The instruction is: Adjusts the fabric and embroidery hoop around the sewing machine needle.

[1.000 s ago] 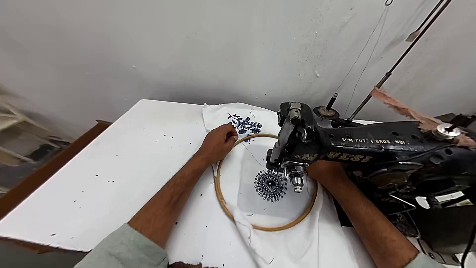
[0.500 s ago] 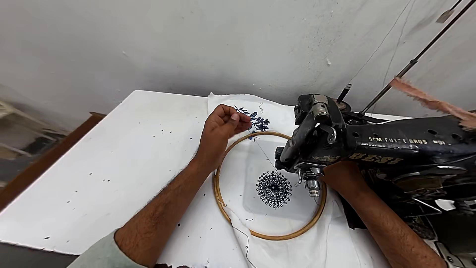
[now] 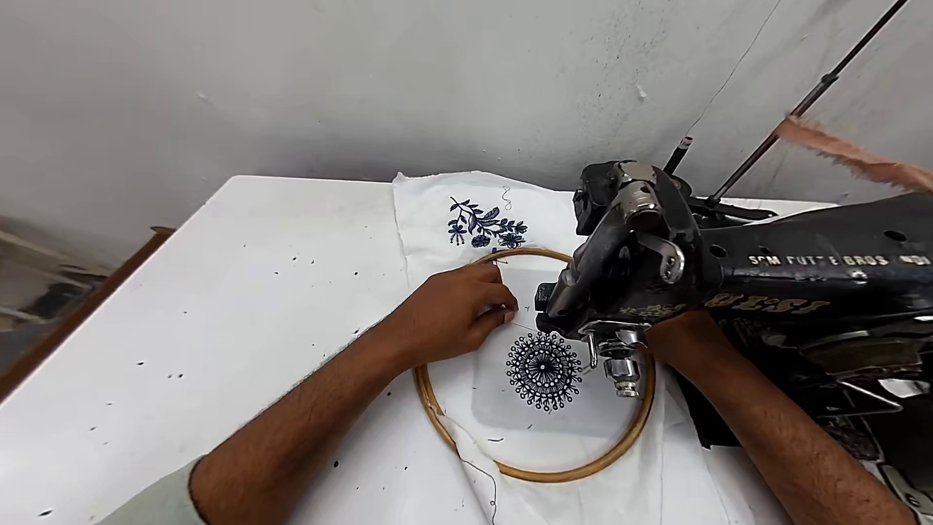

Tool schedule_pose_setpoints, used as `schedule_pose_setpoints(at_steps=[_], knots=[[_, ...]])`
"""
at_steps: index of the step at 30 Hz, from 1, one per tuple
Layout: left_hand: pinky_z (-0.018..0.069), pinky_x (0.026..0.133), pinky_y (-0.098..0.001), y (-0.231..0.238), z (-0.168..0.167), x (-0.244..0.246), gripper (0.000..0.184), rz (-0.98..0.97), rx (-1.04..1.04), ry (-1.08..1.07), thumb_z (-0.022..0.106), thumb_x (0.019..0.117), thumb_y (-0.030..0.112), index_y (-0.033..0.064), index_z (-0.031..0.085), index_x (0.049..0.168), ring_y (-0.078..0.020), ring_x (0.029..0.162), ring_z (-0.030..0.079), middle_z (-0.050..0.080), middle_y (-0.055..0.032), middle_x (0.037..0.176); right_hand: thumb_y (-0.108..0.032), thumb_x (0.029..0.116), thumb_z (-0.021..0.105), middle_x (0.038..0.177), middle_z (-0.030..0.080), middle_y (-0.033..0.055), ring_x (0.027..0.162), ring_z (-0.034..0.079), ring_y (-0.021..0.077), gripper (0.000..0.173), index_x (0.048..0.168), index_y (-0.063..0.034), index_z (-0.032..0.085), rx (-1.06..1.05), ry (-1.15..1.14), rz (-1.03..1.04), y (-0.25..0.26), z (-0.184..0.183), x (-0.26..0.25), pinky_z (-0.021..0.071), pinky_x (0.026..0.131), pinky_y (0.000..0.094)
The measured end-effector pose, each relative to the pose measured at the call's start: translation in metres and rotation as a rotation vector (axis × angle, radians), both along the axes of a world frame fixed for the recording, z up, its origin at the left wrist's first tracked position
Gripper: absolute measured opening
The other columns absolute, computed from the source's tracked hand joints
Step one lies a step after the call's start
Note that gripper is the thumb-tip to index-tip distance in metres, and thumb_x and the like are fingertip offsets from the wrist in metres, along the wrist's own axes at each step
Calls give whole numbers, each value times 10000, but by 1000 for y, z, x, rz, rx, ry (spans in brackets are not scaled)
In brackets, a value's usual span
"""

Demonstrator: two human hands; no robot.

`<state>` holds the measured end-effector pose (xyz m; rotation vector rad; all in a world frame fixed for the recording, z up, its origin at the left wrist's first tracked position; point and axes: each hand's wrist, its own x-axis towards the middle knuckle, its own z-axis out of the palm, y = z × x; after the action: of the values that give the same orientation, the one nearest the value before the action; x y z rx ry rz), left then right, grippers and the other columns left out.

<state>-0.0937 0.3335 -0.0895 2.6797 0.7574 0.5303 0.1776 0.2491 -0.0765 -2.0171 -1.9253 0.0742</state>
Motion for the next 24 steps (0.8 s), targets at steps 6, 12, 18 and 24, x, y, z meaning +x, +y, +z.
schedule_pose_setpoints(at_steps=[6,12,18,24], knots=[[444,849,-499,12,14,-13,197,148,171,0,611,988,266,159,777,977,-236,1025,619,692,-29,1047,-105,963,709,1033,679,306,1017,658,467,195,1040,73,695,-230,-43,-133,2,17,-7,484,824,644],[462,893,-519,26,3,-22,211,270,73,-135,594,1002,242,85,734,1008,-261,1078,626,688,-87,1127,-45,871,741,873,658,288,844,669,447,153,910,82,665,71,24,-5,-3,2,-2,482,676,610],[502,958,-478,32,-9,-23,194,194,-31,-155,600,1012,188,44,727,1033,-229,1126,645,687,-106,1151,-61,903,678,859,659,270,821,667,437,126,905,65,679,131,47,120,-7,2,-2,477,672,610],[534,921,-367,32,-7,-23,174,174,-12,-179,603,1012,179,56,725,1024,-158,1039,658,689,-75,1083,-85,900,664,850,659,189,804,661,334,90,907,2,687,208,134,165,-4,-3,-1,487,666,532]])
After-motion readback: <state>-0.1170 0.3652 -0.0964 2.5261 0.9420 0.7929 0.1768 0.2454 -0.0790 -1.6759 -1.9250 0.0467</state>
